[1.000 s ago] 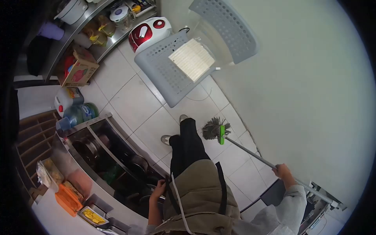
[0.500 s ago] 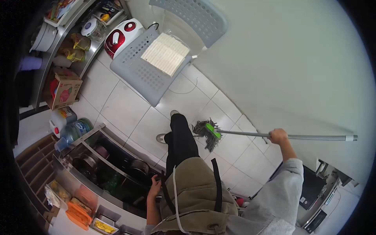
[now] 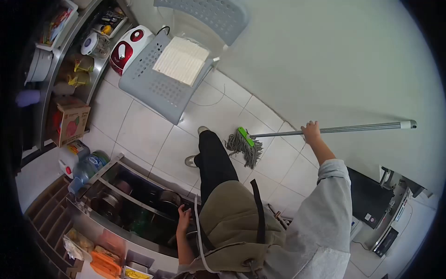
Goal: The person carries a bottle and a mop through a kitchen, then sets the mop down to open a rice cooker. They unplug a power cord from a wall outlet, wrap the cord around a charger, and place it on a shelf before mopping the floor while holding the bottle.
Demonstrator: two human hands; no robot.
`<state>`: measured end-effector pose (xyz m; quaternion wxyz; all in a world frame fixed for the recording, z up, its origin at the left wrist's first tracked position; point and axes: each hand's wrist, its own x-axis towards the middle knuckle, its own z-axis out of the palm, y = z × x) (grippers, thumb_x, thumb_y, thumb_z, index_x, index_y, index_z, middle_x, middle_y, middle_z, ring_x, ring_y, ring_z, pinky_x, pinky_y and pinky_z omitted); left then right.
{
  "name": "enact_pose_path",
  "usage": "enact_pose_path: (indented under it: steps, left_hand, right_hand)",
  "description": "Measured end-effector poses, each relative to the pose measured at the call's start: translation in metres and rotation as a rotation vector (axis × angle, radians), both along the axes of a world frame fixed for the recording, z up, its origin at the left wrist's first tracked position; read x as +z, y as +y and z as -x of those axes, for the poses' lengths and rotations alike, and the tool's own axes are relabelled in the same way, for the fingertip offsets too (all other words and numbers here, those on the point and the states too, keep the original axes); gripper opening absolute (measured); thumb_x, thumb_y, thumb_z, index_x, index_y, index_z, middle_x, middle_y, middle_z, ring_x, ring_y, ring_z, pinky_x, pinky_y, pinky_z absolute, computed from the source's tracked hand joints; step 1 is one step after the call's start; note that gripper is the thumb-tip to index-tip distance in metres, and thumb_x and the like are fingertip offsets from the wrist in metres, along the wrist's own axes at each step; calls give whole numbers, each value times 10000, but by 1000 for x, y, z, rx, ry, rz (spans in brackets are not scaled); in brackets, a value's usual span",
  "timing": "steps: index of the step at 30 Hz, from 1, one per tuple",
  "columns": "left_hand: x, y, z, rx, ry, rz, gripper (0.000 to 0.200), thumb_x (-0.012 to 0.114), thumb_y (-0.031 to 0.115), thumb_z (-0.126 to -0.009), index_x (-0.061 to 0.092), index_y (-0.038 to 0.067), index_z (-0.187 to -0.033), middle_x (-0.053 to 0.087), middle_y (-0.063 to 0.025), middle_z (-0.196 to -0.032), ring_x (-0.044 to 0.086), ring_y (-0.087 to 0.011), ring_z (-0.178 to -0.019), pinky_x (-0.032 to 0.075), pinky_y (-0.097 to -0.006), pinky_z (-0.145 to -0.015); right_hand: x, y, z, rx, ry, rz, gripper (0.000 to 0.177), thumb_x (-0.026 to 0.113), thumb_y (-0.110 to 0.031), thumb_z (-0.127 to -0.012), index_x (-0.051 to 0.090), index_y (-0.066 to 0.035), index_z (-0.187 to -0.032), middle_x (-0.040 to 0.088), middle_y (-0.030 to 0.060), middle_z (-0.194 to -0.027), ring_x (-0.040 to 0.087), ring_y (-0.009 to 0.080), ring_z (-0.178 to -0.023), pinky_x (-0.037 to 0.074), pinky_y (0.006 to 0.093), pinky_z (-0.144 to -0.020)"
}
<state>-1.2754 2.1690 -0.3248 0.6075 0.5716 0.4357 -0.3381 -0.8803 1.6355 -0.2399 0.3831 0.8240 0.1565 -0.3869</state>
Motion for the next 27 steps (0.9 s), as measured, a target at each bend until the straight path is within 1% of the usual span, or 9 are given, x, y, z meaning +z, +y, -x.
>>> enact_pose_path:
  steps: [4,6,12,19,21,23,24,25,27]
  left_hand:
    - [-6,-1,13,37,-33,-8,492,543,220,-877,257,106,-1261,571,-103,-973,526,-138,-782,427,-269,-682]
    - [-6,-5,18,38,0,-26,513,554,230,-873,253,102,-1268,582,-111,-965,541,-161,-817,432,-280,-717]
    - [0,-15,16,126,51,0,535,557,242,-872,244,87,-1277,601,-118,-958,530,-156,-818,422,-285,-760]
    - [-5,-17,16,137,2,-43,538,570,239,-868,248,84,-1271,592,-140,-953,552,-190,-856,436,-302,-776]
    - [2,-16,7,95,48,-7,520,546,231,-874,245,82,-1270,582,-156,-1034,547,-206,-927,424,-313,-809]
    - [-1,-20,7,99,34,-7,515,538,229,-877,242,69,-1267,576,-165,-1044,545,-214,-948,423,-316,-822]
    - [-4,-23,10,85,23,2,510,529,227,-881,239,56,-1265,569,-173,-1054,542,-222,-970,422,-320,-835]
    - [-30,-27,35,80,10,63,490,510,222,-890,251,28,-1258,544,-181,-1088,532,-229,-997,419,-321,-848]
    - [-32,-29,32,69,11,100,485,507,224,-891,259,22,-1255,534,-183,-1099,528,-233,-1007,416,-324,-857]
  right_hand:
    - [5,-2,-4,9,-10,16,415,608,-214,-749,504,-205,-1150,525,61,-1174,416,215,-1147,289,481,-955]
    - [11,4,-11,28,30,48,474,583,-174,-755,462,-191,-1214,475,109,-1237,377,249,-1209,252,507,-1002]
    - [8,31,-30,20,14,18,491,599,-228,-752,457,-182,-1219,454,114,-1264,346,255,-1234,196,537,-1030]
    - [-5,52,-34,-19,15,-17,498,603,-299,-762,455,-162,-1217,446,120,-1268,339,276,-1235,226,526,-1020]
    - [-19,68,-28,-51,-86,-183,479,617,-285,-744,477,-149,-1181,473,116,-1223,375,268,-1196,260,540,-988]
    - [-37,98,-23,-135,-42,-321,482,621,-295,-746,474,-138,-1177,489,130,-1199,414,281,-1155,345,502,-932]
    - [-36,124,-22,-223,1,-488,461,619,-280,-754,481,-137,-1169,529,160,-1131,474,317,-1078,417,467,-856]
    - [-54,134,-14,-248,22,-656,436,623,-264,-754,496,-137,-1152,562,189,-1049,510,352,-1007,446,452,-812]
    - [-71,174,-5,-353,139,-882,412,620,-236,-753,508,-128,-1134,567,218,-1006,532,369,-965,449,446,-813]
